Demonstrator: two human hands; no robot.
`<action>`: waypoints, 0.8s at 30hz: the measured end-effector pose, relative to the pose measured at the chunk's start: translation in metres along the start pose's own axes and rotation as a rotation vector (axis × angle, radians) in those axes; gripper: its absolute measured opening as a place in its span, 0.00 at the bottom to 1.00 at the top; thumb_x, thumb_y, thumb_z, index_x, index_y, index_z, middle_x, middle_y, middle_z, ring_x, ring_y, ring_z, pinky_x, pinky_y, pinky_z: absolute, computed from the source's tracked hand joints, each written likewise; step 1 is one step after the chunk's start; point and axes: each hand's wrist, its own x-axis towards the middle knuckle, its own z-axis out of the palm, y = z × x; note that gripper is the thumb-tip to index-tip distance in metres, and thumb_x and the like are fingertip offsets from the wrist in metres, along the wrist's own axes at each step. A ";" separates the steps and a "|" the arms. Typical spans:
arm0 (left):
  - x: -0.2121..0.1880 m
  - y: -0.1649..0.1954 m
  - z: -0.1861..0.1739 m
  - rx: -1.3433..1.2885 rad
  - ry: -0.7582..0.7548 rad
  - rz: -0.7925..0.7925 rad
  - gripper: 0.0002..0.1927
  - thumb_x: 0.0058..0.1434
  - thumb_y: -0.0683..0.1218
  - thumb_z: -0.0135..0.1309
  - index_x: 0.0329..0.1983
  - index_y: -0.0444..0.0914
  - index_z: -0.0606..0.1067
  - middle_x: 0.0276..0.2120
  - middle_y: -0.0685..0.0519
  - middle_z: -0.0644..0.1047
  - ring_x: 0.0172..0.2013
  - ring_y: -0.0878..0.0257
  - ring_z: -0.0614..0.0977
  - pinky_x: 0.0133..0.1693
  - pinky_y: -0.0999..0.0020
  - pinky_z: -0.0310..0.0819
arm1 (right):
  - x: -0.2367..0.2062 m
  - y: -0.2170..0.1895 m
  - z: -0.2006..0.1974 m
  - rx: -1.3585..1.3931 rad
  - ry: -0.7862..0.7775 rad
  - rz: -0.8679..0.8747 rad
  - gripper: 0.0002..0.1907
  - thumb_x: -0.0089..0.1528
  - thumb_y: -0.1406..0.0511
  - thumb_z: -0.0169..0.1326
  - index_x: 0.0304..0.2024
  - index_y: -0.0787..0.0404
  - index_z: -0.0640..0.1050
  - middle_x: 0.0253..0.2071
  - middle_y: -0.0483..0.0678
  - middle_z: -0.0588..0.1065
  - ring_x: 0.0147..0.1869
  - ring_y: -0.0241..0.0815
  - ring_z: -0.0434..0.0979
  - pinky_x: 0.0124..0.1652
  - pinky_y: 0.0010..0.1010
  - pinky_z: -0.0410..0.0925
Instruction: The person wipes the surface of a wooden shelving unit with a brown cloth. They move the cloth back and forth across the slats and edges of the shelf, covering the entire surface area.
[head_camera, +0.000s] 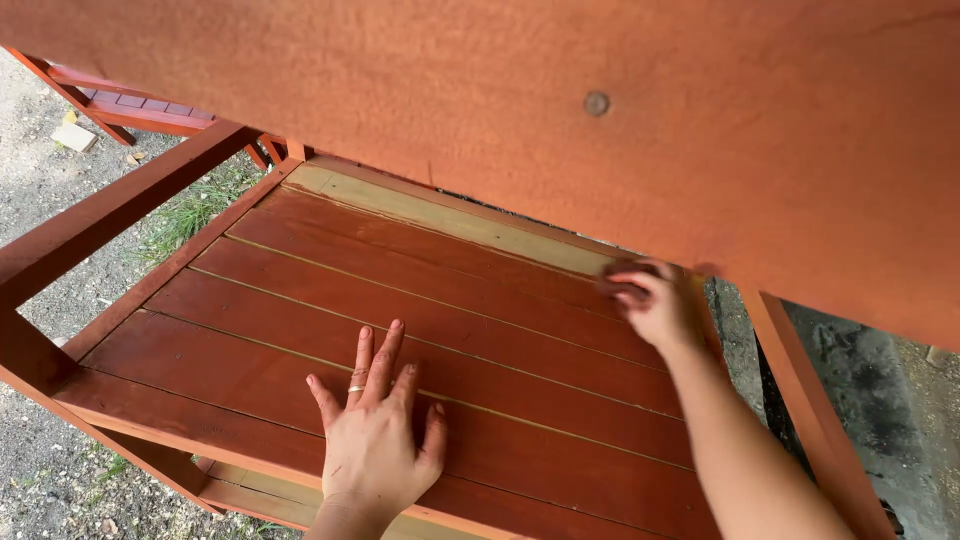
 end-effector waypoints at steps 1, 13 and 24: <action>0.000 0.000 0.000 -0.001 0.020 0.009 0.30 0.53 0.54 0.50 0.57 0.36 0.75 0.77 0.53 0.49 0.76 0.50 0.43 0.60 0.17 0.34 | -0.011 0.015 -0.020 -0.157 -0.003 0.191 0.18 0.49 0.70 0.68 0.41 0.48 0.85 0.52 0.45 0.75 0.58 0.52 0.75 0.54 0.41 0.72; -0.003 0.001 0.000 -0.025 0.047 0.016 0.30 0.53 0.54 0.50 0.57 0.37 0.76 0.77 0.53 0.50 0.76 0.50 0.44 0.60 0.19 0.32 | -0.014 -0.010 -0.014 -0.245 -0.320 0.734 0.15 0.56 0.59 0.64 0.45 0.31 0.83 0.63 0.40 0.66 0.66 0.64 0.61 0.59 0.56 0.66; -0.004 -0.002 0.001 -0.107 0.116 0.071 0.27 0.53 0.52 0.50 0.54 0.35 0.78 0.76 0.49 0.53 0.76 0.47 0.47 0.58 0.17 0.34 | -0.012 0.004 -0.033 -0.297 -0.363 1.020 0.13 0.60 0.61 0.60 0.47 0.37 0.84 0.66 0.44 0.62 0.68 0.65 0.61 0.61 0.61 0.60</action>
